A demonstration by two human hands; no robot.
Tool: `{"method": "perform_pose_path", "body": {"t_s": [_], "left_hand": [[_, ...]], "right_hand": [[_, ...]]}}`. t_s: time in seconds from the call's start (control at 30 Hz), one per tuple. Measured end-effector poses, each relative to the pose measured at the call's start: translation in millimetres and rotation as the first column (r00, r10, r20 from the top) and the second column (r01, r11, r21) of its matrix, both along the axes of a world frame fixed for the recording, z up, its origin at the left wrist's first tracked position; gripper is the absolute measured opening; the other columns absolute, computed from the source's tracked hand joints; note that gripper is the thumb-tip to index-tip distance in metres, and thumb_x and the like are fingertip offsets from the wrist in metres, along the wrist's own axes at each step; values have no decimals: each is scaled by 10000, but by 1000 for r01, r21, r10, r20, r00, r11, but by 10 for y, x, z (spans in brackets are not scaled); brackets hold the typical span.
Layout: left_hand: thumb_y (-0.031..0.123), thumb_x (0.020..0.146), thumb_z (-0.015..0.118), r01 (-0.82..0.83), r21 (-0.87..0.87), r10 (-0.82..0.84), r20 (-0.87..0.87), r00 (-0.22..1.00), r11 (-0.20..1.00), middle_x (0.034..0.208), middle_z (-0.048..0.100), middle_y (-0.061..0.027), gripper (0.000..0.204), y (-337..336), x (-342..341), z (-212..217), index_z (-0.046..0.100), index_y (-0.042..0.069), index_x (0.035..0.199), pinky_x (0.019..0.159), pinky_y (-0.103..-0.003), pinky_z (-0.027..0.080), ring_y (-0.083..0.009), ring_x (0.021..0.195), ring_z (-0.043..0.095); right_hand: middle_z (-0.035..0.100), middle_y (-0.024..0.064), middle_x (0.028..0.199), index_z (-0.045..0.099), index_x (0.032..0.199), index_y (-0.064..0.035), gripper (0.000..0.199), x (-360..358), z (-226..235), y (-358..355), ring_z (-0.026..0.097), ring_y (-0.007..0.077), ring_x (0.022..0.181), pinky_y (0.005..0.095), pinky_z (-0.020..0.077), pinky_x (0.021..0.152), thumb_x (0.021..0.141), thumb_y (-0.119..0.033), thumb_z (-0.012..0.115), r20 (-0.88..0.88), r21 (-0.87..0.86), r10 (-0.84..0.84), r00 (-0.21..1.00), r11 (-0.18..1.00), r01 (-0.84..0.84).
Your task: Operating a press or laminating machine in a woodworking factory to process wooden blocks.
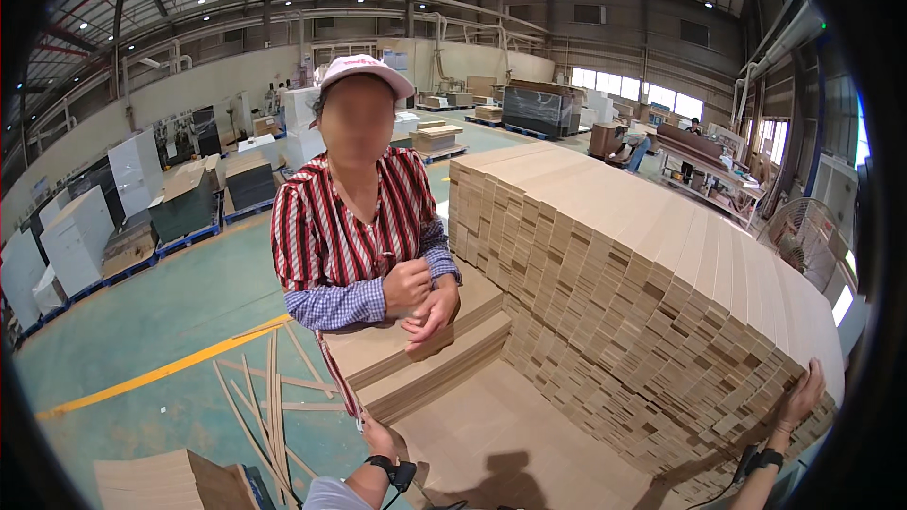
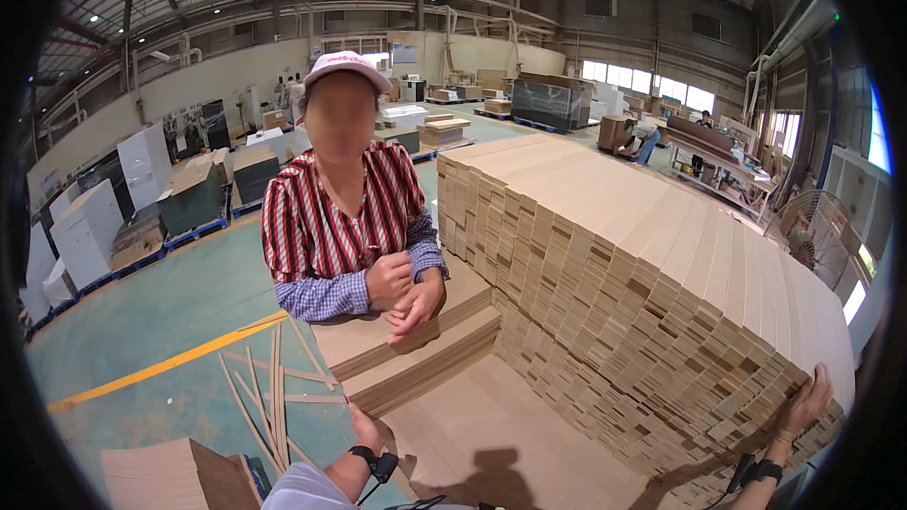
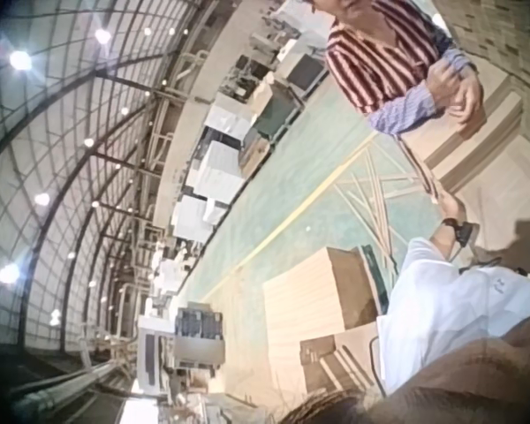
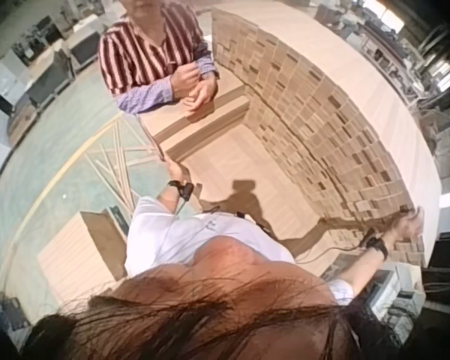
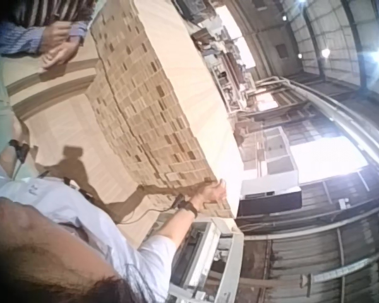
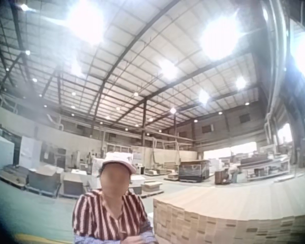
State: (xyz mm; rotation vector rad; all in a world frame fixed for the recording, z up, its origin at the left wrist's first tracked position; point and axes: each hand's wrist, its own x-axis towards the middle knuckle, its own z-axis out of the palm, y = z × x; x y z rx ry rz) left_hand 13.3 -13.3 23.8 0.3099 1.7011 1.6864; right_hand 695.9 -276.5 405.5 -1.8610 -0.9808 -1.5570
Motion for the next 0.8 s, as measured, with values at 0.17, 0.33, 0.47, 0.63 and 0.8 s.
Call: {"method": "perform_pose_path", "body": {"t_s": [0.17,0.33,0.47,0.63,0.8], "left_hand": [[457,882,238,8,-6,-8,15,1000,1000,1120,504,-222,617,66,-62,-251,464,-61,1130,885,-355,341,-351,1044,460],[466,879,254,27,46,-26,-18,999,999,1099,515,-219,622,182,-258,-720,468,-68,1118,876,-350,348,-338,1017,477],[517,866,292,71,134,-87,118,989,988,1086,494,-87,591,171,-176,-492,433,23,1159,851,-346,361,-218,991,464],[545,858,269,90,0,-89,116,989,996,1113,480,-84,634,71,-94,-198,404,21,1188,843,-347,360,-219,999,457],[561,850,265,60,4,-60,81,995,998,1136,472,-96,658,18,-58,-108,399,11,1186,853,-347,353,-219,1018,449]], "right_hand": [[519,136,1081,510,1070,-20,296,-5,-9,-76,453,295,1023,372,328,882,901,-214,366,-3,-18,-39,999,999,39],[506,132,1110,503,1079,-18,337,50,7,-6,440,291,1041,366,312,901,908,-256,336,-38,-40,-59,998,998,58],[505,122,1123,503,1086,-25,344,107,-58,-31,438,282,1054,365,301,910,910,-264,328,-44,-46,-81,996,996,79],[510,118,1120,506,1089,-27,338,89,-27,-8,446,278,1046,365,311,903,910,-255,331,-1,-48,-78,997,996,78],[514,120,1114,506,1090,-25,316,164,-47,-52,454,276,1036,364,324,892,907,-226,345,18,-46,-63,998,997,64]]}}
